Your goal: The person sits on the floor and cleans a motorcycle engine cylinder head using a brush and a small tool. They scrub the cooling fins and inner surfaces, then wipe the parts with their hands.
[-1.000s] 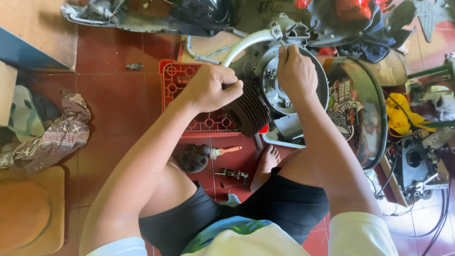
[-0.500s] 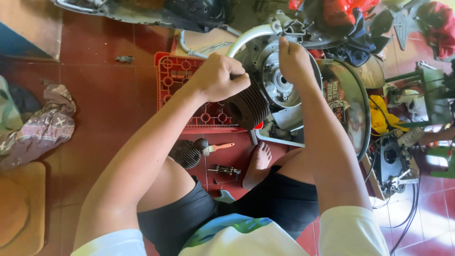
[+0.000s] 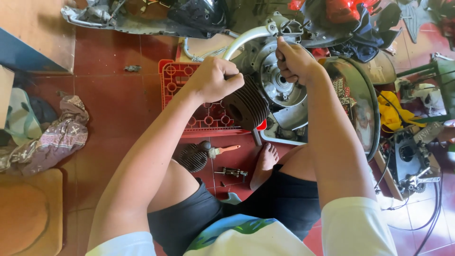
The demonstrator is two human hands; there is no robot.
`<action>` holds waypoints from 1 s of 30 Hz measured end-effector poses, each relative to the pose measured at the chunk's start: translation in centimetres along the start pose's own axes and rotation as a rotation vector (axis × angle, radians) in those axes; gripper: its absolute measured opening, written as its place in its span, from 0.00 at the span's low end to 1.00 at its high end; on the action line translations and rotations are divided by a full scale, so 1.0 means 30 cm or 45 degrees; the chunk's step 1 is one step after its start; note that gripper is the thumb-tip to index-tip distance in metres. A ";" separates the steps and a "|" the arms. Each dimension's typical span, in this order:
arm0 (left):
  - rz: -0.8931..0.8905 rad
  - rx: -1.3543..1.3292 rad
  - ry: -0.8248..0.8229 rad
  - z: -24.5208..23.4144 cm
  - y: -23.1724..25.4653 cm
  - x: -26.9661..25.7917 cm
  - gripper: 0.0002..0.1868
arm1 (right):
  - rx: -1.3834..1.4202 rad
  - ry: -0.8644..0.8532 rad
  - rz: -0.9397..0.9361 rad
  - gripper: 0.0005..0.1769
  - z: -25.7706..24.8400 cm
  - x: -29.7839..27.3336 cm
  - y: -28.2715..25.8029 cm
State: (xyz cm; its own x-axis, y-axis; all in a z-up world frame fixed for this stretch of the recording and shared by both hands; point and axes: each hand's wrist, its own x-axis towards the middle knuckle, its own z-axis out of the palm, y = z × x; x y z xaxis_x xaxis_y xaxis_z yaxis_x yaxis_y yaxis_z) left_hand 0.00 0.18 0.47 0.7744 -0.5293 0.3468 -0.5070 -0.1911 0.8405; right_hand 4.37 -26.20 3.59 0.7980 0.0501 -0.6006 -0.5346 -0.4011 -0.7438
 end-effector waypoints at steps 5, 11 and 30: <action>-0.042 -0.075 -0.057 -0.002 0.015 -0.005 0.25 | 0.059 0.070 -0.033 0.26 0.040 -0.023 0.015; -0.086 -0.078 -0.061 -0.018 0.043 -0.005 0.26 | -0.636 0.442 -0.308 0.19 -0.004 0.002 0.052; -0.051 0.555 -0.110 -0.078 0.014 -0.154 0.35 | -0.898 0.549 -0.867 0.13 -0.147 -0.010 0.331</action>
State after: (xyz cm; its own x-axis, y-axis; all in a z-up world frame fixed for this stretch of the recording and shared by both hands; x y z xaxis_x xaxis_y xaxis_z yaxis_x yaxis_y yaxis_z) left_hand -2.89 4.48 0.19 0.7715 -0.5781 0.2656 -0.6037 -0.5337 0.5921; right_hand 0.05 -34.24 -2.34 0.9724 0.1909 0.1342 0.2319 -0.8555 -0.4629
